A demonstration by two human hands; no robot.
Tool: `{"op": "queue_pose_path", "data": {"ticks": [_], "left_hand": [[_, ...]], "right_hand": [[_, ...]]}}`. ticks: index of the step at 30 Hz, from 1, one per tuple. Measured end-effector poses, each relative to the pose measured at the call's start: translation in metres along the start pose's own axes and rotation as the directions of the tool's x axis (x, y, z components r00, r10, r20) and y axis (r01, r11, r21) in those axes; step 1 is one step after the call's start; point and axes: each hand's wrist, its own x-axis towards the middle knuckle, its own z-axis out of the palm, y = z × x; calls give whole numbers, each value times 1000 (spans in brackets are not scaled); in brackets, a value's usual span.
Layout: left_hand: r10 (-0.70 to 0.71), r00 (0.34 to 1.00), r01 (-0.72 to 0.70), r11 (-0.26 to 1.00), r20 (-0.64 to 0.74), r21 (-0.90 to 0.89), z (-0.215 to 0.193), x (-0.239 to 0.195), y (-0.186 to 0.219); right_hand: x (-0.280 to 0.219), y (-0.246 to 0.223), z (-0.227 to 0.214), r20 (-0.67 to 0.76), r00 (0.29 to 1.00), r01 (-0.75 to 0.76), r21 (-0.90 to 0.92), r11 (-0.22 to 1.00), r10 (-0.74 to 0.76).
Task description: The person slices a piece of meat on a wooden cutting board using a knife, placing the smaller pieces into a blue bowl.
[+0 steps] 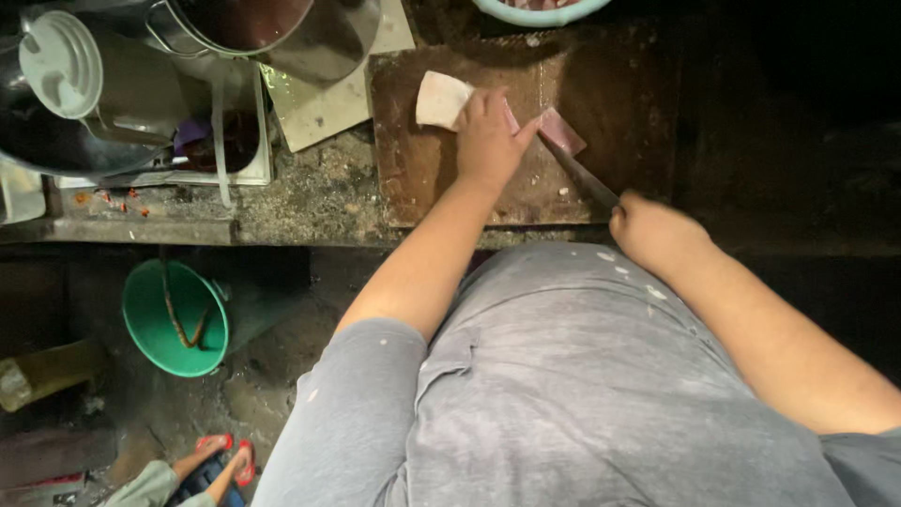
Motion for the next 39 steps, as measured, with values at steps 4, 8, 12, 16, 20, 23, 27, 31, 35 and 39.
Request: {"op": "queue_pose_path", "data": {"ticks": [4, 8, 12, 16, 20, 23, 27, 31, 35, 39], "left_hand": [[140, 968, -146, 989, 210, 11, -10, 2, 13], [638, 735, -564, 763, 231, -315, -32, -21, 8], [373, 912, -334, 917, 170, -218, -38, -46, -4], [313, 947, -299, 941, 74, -158, -28, -51, -11], [297, 955, -293, 935, -11, -198, -13, -47, -11], [335, 941, -336, 923, -40, -189, -12, -48, -11], [339, 941, -336, 927, -9, -165, -20, -50, -10], [341, 940, -339, 931, -15, -136, -20, -46, -8], [354, 934, -355, 916, -38, -185, -21, -47, -11], [393, 919, -391, 904, -27, -170, -18, -44, -14]], "right_hand": [[3, -4, -1, -118, 992, -44, -33, 998, 40], [-4, -6, -5, -133, 987, -88, -16, 996, 85], [-14, -18, -25, -53, 988, -141, 87, 986, 146], [-21, -40, -47, 46, 992, -124, 111, 986, 119], [-15, -53, -51, 64, 998, 22, 44, 999, -25], [-12, -55, -49, 106, 993, 58, 19, 998, -60], [-12, -58, -51, 171, 985, 16, 17, 1000, -19], [-9, -61, -54, 207, 978, -12, -17, 1000, 15], [-5, -62, -53, 261, 964, -44, 3, 999, 42], [4, -56, -46, 243, 970, -9, 86, 996, -12]]}}
